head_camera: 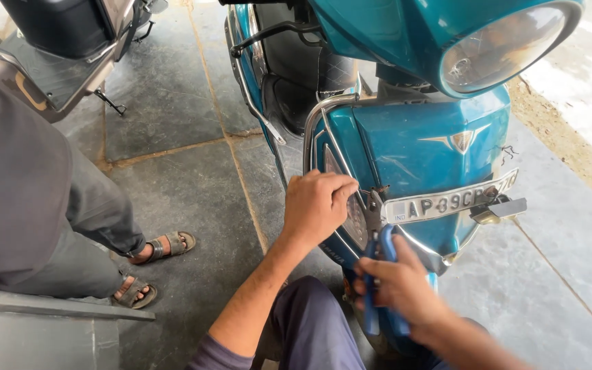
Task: The person is removing the front panel of a blue scooter and inspecting internal wiring and the battery.
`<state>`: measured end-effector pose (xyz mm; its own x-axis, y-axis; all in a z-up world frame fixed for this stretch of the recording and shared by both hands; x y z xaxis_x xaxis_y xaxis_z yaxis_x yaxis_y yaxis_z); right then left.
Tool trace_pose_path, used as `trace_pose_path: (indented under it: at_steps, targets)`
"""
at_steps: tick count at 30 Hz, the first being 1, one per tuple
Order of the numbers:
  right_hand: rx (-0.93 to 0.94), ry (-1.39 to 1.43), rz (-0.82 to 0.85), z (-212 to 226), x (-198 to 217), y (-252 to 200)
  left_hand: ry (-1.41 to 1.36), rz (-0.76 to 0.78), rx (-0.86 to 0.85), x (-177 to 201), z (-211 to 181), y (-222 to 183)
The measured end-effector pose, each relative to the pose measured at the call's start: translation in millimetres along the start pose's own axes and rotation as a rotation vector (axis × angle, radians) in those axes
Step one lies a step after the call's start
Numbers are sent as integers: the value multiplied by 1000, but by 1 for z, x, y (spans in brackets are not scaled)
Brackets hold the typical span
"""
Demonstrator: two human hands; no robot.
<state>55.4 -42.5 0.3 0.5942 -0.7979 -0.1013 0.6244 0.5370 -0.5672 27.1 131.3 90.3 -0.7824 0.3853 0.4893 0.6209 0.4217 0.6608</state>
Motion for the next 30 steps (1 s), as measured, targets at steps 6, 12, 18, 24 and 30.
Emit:
trace_pose_path:
  at_steps: [6,12,18,24,30]
  targets:
    - [208,802,320,-27,-76,22,-103,-8,-96,5,-49,24]
    - [78,1310,770,-33,-88,26,-343,155,112,20,-53,13]
    - [-72,1528,1137,-36,-89,11,-1126,614,1044,-72,25,-115]
    - [27,1182,876,-64,-78,36,-1371,887,969,-85,-11,-106]
    - [-105,880,276,-114,-51,58,-1004,923,750,-113,20,-114]
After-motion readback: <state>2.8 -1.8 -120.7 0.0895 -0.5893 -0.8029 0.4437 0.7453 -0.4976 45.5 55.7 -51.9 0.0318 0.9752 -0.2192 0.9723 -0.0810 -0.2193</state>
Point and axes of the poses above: each hand's wrist, its own y-axis towards the middle knuckle, its own x-axis out of the back of the hand, z = x × y, the point moved 10 cm from there along y, towards the middle knuckle, and after that the axes turned 3 degrees about y, right-handed, at the moved point
